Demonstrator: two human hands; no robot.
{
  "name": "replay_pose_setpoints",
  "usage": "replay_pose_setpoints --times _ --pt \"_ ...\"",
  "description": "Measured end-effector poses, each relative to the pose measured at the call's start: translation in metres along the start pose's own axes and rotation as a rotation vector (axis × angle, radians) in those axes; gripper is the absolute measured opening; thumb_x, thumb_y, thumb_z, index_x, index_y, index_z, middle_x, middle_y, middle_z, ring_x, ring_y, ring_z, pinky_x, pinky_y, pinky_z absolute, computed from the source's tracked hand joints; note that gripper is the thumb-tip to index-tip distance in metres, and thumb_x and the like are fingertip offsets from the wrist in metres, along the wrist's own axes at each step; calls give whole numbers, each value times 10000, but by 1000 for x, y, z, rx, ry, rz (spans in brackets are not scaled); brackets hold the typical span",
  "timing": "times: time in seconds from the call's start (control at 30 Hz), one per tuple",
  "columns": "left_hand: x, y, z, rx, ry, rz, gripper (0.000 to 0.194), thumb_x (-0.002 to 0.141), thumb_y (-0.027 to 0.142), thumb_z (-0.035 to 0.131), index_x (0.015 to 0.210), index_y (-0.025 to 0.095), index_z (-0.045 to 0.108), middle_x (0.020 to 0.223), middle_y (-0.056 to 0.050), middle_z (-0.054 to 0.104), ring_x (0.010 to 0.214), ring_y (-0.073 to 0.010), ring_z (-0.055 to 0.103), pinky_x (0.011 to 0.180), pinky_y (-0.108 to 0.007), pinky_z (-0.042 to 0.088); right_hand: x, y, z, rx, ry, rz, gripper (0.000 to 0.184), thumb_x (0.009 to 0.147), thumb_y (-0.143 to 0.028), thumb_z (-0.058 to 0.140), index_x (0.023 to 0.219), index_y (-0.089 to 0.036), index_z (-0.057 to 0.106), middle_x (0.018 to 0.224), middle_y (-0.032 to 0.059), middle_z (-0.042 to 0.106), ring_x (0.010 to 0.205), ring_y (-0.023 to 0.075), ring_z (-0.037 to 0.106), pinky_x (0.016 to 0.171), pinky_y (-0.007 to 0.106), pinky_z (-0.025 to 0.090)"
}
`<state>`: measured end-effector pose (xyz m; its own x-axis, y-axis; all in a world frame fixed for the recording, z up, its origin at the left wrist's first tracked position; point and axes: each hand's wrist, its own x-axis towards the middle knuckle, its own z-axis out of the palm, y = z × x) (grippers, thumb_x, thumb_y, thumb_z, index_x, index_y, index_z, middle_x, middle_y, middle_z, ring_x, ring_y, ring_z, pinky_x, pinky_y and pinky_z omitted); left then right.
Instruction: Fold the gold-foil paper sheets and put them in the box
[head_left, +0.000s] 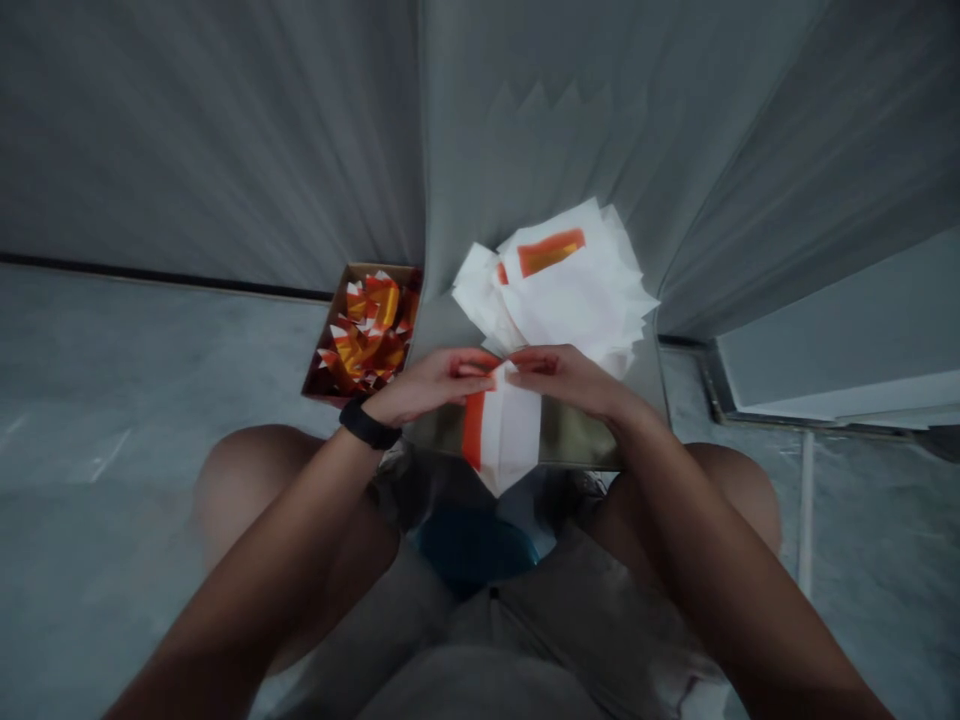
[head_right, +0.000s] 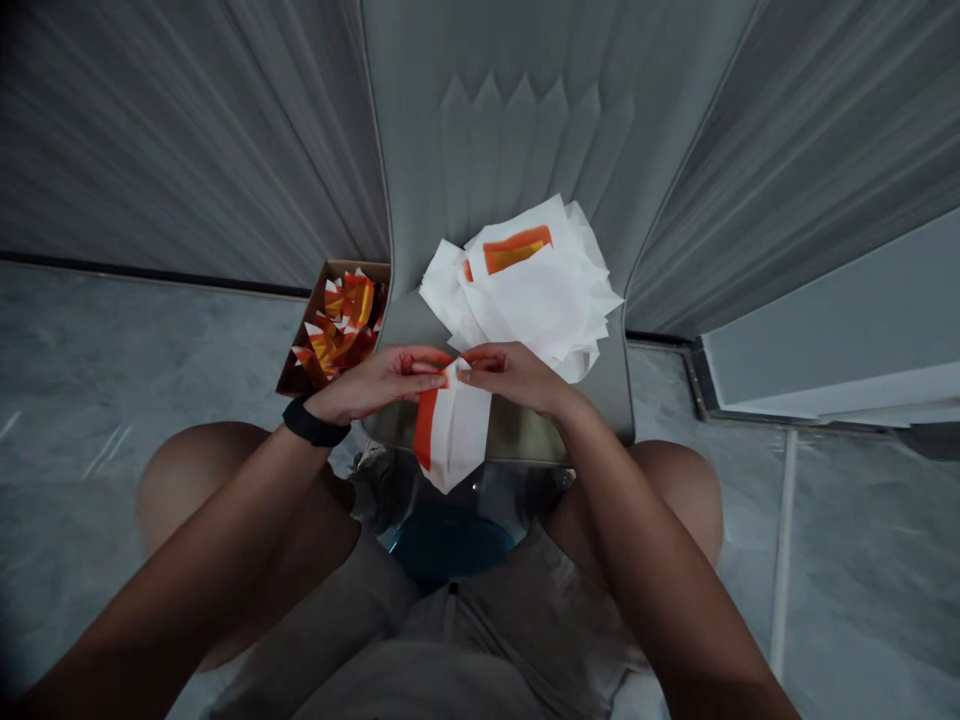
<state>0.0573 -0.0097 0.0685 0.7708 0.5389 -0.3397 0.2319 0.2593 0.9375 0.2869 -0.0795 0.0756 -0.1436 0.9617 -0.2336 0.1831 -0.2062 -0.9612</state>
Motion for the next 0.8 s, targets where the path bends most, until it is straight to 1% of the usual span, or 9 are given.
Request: replay_pose_setpoints --times 0.13,0.23,0.3,0.37,0.47,0.57,0.67,0.8 --pt "0 1 3 -35 -41 34 516 840 448 792 1278 206 666 1082 -79 753 901 -174 685 735 -276 518 0 -2 5 -4 20 -53 335 813 -448 789 1061 -222 781 925 46 779 854 196 691 751 330 553" --pt "1 2 6 -31 -36 56 480 831 411 804 1240 189 686 1076 -76 748 918 -165 672 764 -271 505 1 2 11 -46 83 -116 308 817 -467 789 1010 -228 792 913 41 782 835 197 691 728 326 546" --pt "2 2 7 -11 -12 57 448 850 439 780 1211 185 706 1067 -72 741 914 -156 660 746 -256 490 3 8 15 -55 140 -149 278 829 -464 776 982 -232 797 912 38 782 824 195 690 717 323 539" --pt "3 2 9 4 32 46 420 884 501 726 1156 181 733 1027 -64 735 871 -143 646 690 -236 463 5 12 18 -43 177 -164 263 831 -455 771 966 -232 799 894 35 778 804 188 685 698 314 528" --pt "7 0 11 3 77 59 410 878 531 719 1064 169 765 961 -53 734 816 -131 628 662 -231 445 7 14 20 -7 182 -149 257 813 -436 782 963 -229 797 857 29 767 779 177 675 673 301 513" --pt "10 -1 12 -3 76 89 373 834 489 774 1024 168 780 949 -49 744 821 -135 627 697 -246 461 5 12 19 52 184 -119 244 816 -431 777 955 -231 791 889 31 770 801 176 678 688 303 523" --pt "10 -1 12 -16 69 75 343 814 455 793 997 165 781 950 -50 756 830 -140 636 730 -261 477 3 8 19 67 194 -92 246 814 -445 778 926 -226 789 923 38 773 827 177 677 713 309 530" --pt "9 0 11 6 40 59 340 816 442 787 1006 160 772 947 -52 761 828 -149 649 732 -272 489 3 7 20 2 229 -63 266 810 -473 772 843 -209 784 823 32 750 754 166 643 651 293 491"
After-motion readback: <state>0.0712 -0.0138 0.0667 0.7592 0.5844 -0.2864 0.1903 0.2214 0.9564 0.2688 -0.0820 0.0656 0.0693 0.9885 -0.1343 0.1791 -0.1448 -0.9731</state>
